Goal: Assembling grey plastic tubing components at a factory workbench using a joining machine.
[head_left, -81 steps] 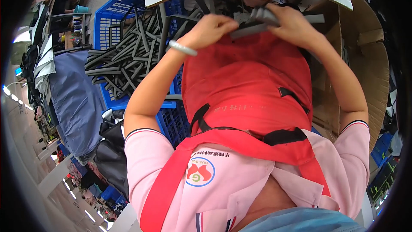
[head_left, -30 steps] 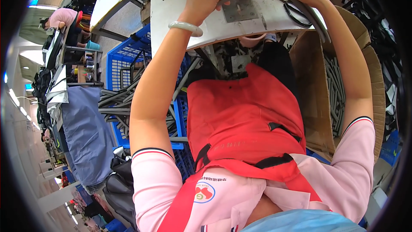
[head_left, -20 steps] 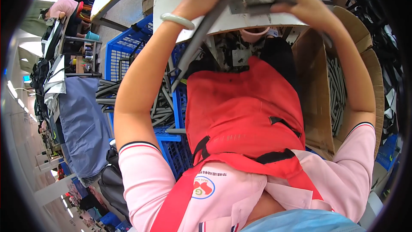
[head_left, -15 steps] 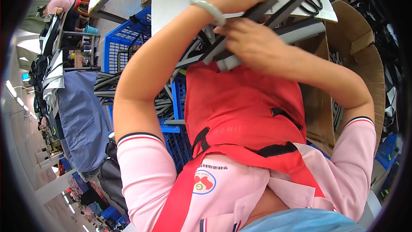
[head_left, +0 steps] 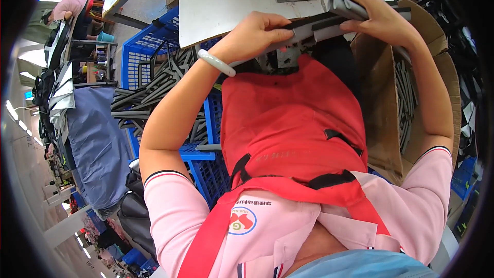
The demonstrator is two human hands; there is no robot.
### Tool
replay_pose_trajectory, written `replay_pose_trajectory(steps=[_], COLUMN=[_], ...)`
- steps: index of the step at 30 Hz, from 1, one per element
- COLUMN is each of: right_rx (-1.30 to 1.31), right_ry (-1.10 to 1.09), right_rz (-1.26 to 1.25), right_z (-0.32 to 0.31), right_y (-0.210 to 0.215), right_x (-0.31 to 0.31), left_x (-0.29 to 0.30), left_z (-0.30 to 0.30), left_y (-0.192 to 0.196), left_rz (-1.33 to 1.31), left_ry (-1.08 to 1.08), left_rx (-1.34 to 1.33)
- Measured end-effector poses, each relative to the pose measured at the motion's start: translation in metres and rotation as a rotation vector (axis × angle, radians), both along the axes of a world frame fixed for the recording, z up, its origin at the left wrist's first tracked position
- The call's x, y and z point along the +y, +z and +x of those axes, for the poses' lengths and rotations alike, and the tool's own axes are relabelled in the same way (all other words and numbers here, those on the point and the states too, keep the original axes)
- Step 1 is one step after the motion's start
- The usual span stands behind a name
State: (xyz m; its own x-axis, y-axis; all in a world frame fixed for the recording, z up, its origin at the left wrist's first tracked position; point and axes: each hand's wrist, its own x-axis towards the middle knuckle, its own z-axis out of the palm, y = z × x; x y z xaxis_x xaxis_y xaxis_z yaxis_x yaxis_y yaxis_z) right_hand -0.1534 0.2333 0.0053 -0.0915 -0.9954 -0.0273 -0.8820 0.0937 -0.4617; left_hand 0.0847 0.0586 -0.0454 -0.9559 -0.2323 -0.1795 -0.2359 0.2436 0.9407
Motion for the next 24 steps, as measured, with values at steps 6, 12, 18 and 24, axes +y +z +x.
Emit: replay_pose_trajectory(steps=[6, 12, 18, 24], right_rx=[-0.087, -0.166, -0.093, -0.122], right_ry=[-0.147, -0.167, -0.255, -0.245], right_rz=[-0.080, -0.097, 0.077, 0.060], right_z=[-0.024, -0.048, -0.046, -0.056], right_y=[0.028, 0.025, 0.056, 0.047], right_x=[-0.002, -0.021, -0.028, -0.041], left_x=[-0.012, -0.025, -0.037, -0.047], left_z=[-0.024, -0.056, -0.076, -0.080], left_y=[0.049, 0.045, 0.042, 0.042], left_rz=[0.010, -0.234, -0.178, -0.153], left_ry=[0.156, 0.279, 0.298, 0.304], left_rx=[0.072, 0.166, 0.191, 0.205])
